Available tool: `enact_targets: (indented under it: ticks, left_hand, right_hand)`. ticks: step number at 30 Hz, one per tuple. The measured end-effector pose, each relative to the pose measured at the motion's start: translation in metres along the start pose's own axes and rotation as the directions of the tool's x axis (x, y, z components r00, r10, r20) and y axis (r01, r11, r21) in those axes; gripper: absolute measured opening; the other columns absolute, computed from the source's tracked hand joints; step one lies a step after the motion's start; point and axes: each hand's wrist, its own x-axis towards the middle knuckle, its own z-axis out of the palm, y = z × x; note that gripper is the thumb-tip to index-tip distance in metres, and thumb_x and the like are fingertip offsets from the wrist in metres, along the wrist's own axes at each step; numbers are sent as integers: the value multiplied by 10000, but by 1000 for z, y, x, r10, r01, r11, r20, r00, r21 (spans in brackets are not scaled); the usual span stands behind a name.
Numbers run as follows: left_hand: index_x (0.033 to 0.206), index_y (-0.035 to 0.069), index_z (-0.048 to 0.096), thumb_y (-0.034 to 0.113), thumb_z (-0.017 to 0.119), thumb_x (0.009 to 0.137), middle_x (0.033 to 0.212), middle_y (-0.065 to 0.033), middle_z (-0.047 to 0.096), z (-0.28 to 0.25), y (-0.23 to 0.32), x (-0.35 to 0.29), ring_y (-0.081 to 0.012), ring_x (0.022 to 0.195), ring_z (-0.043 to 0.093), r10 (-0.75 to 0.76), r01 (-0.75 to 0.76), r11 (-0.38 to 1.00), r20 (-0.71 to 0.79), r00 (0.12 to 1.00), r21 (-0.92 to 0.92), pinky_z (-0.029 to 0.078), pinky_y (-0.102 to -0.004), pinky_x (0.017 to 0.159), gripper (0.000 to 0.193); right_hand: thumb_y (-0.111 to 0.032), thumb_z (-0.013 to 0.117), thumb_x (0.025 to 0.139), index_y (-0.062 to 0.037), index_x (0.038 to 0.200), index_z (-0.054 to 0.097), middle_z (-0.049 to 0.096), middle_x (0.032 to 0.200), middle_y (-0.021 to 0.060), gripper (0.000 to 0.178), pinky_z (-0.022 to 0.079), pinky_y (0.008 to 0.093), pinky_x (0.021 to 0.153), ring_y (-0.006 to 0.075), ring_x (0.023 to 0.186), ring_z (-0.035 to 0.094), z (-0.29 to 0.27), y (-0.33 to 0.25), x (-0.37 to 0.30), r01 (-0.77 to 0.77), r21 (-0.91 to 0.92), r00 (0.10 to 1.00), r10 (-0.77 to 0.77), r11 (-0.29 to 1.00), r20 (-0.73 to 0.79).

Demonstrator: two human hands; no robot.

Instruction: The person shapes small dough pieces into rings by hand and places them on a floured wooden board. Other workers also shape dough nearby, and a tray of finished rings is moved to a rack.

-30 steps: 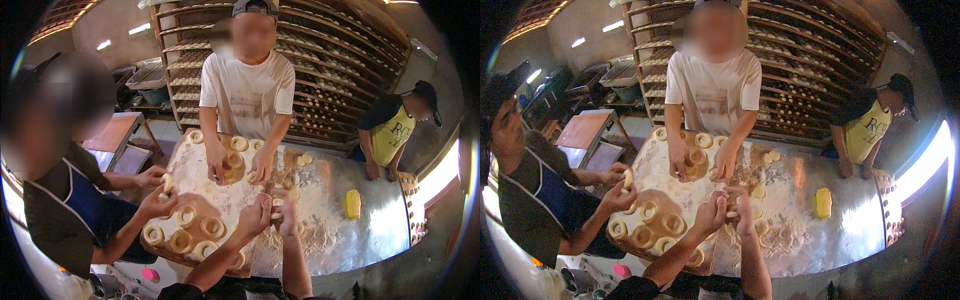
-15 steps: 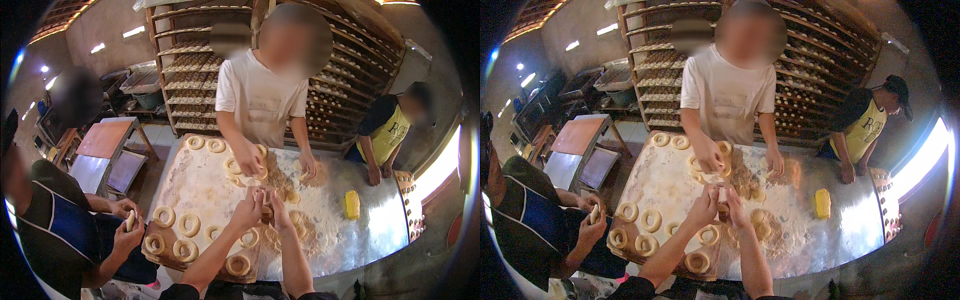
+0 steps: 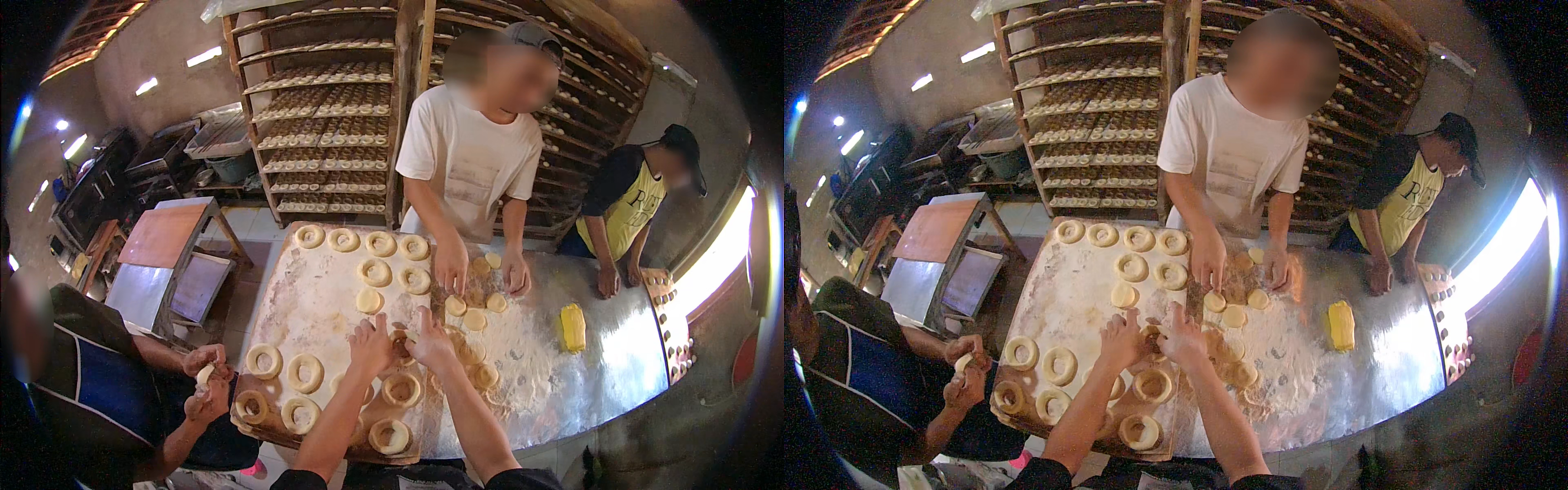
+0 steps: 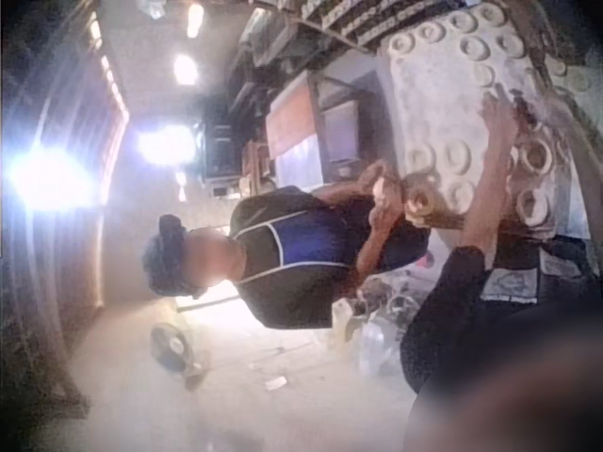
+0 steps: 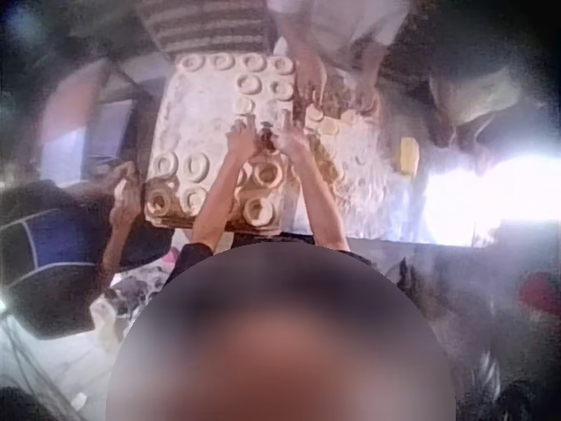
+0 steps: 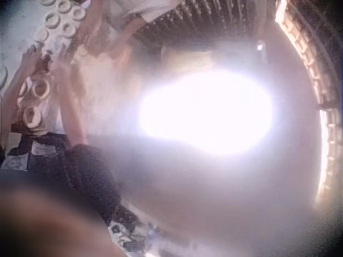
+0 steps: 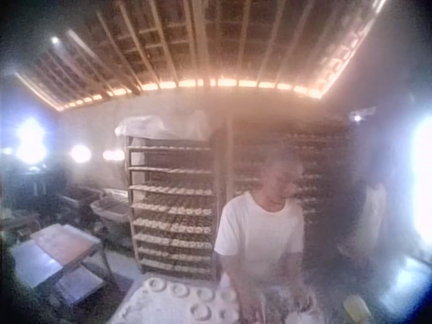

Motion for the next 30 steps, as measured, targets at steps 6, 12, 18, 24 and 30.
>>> enact_targets:
  ticks: [6, 12, 18, 24, 30]
  left_hand:
    - [1427, 54, 380, 155, 636, 867, 1205, -249, 534, -5, -3, 10, -446, 1112, 542, -31, 31, 1000, -10, 999, 3, 425, -592, 913, 624]
    - [1369, 22, 423, 233, 637, 915, 1088, -290, 596, -12, 28, -4, -442, 1019, 604, 38, -79, 960, -154, 987, -269, 500, -518, 860, 544]
    - [1292, 13, 534, 303, 603, 950, 870, -254, 696, 54, 118, -43, -444, 871, 678, 124, -13, 880, 205, 971, -474, 532, -504, 779, 453]
    - [1281, -50, 592, 384, 608, 987, 837, -200, 736, 107, 160, -59, -267, 825, 730, 84, 97, 933, 472, 878, -346, 560, -382, 775, 525]
    - [1174, -46, 667, 297, 735, 933, 918, -94, 721, 113, 206, -69, -144, 832, 664, 128, 225, 535, 341, 931, -814, 538, -311, 746, 424]
  right_hand:
    - [-328, 697, 843, -76, 1482, 292, 579, 1292, 297, 797, 449, 495, 1029, 464, 1218, 550, -18, 19, -27, -76, 179, 996, 84, 981, -40]
    - [-356, 668, 858, -43, 1238, 607, 620, 1228, 258, 496, 466, 509, 955, 434, 1156, 572, -42, 153, -102, -503, -235, 864, 484, 832, -137]
    - [-173, 690, 849, -61, 1089, 544, 656, 974, 189, 303, 507, 468, 804, 361, 932, 659, -12, 198, -93, -39, 211, 995, 58, 977, -86]
    - [-63, 712, 901, -54, 1203, 458, 645, 996, 129, 395, 512, 350, 768, 194, 920, 624, -44, 214, -116, -12, 717, 998, 49, 697, -31]
    - [-104, 697, 940, -82, 1347, 384, 648, 1030, 136, 513, 503, 328, 750, 195, 926, 612, -94, 230, -150, 66, 894, 994, -103, 444, -22]
